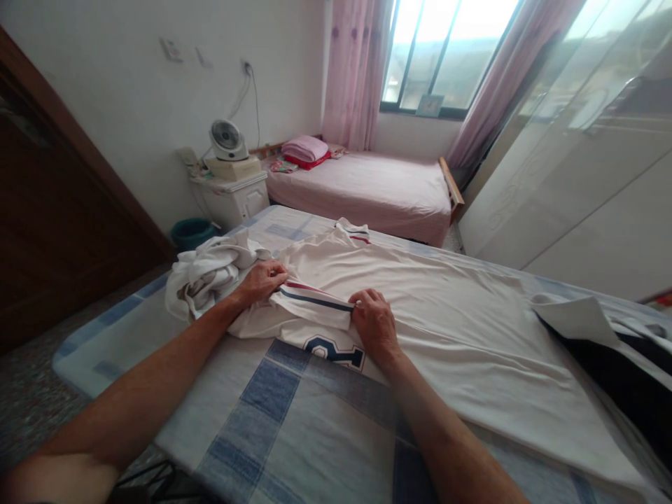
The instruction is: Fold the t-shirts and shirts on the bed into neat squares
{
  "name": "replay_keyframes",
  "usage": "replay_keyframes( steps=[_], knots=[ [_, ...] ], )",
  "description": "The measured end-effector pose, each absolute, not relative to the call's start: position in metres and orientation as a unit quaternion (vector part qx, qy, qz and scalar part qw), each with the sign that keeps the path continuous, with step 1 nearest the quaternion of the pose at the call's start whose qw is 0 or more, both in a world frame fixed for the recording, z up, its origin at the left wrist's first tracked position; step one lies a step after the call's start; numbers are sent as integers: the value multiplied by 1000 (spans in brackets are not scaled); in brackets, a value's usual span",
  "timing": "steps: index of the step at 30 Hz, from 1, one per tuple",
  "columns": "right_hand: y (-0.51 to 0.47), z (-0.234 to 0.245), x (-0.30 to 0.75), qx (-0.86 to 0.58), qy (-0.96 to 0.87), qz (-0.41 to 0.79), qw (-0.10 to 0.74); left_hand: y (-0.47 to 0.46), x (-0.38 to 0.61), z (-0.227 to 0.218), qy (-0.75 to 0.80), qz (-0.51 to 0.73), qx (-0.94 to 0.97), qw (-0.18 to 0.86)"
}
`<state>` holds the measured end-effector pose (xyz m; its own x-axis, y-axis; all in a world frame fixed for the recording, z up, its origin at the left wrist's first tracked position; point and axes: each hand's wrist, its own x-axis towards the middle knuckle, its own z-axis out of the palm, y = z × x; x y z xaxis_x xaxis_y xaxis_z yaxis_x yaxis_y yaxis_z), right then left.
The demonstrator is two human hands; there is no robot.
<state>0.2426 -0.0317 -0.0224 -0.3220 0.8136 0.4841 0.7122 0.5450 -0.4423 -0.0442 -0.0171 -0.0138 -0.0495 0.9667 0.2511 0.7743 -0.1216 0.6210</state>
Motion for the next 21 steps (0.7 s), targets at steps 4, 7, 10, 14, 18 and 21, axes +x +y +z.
replay_keyframes(
  steps=[4,7,10,14,18,21],
  knots=[
    [-38,-15,245,-474,-808,44,348,-28,-37,6,665,308,680,35],
    [-48,-3,243,-421,-836,5,352,-45,-20,25,607,323,726,1],
    [-58,0,238,-356,-895,-18,268,-61,2,27,517,244,820,20],
    [-63,-13,234,-381,-916,7,121,-66,10,-1,530,86,842,41],
    [-62,-20,236,-427,-901,40,69,-60,0,-22,562,66,824,30],
    [-64,-18,236,-430,-899,57,68,-59,-2,-22,576,69,814,25]
  ],
)
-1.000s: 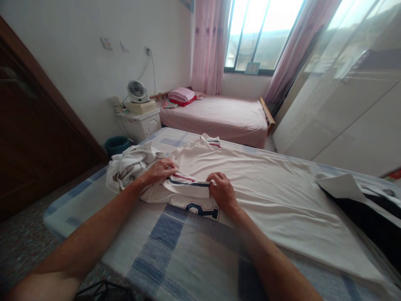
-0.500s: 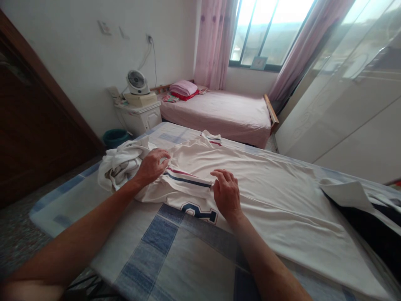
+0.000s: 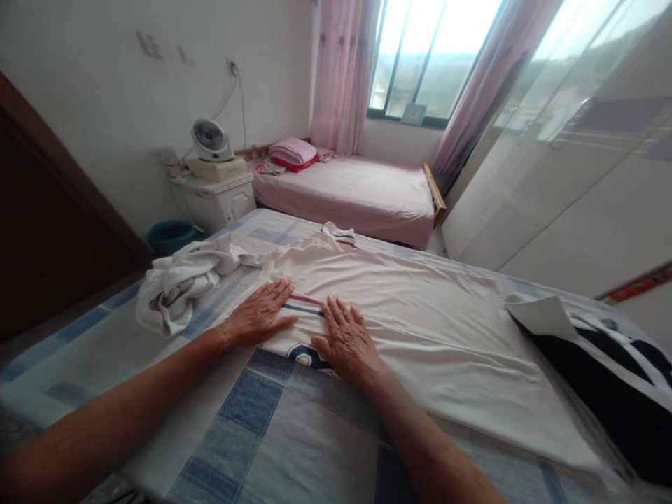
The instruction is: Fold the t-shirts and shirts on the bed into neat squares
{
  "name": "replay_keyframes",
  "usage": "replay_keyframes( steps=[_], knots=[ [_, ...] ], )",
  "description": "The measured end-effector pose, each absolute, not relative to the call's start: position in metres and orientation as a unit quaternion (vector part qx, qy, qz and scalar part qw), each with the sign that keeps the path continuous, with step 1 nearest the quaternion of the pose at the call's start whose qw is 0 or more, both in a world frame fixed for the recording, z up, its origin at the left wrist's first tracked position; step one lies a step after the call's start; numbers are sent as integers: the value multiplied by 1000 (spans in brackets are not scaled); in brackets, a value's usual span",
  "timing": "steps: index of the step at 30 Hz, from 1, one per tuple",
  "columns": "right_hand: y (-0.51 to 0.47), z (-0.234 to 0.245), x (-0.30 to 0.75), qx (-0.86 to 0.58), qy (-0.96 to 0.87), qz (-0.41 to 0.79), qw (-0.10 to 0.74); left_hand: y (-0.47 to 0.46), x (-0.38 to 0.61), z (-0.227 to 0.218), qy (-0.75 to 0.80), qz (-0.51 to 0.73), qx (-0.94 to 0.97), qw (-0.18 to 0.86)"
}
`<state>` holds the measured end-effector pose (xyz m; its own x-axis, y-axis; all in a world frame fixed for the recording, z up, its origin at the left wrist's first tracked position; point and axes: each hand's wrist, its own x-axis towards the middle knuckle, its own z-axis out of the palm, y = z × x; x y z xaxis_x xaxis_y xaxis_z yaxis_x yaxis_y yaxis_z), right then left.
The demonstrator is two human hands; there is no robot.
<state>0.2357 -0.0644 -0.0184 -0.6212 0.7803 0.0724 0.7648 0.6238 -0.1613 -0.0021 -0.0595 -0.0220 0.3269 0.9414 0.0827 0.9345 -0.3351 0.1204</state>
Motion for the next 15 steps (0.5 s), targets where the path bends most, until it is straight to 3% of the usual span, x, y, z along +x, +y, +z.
replay_keyframes(
  steps=[9,15],
  knots=[
    [-65,-3,263,-437,-888,91,108,-46,-6,-8,552,75,830,6],
    [-44,9,324,-504,-855,46,110,-8,30,18,497,76,865,5]
  ],
)
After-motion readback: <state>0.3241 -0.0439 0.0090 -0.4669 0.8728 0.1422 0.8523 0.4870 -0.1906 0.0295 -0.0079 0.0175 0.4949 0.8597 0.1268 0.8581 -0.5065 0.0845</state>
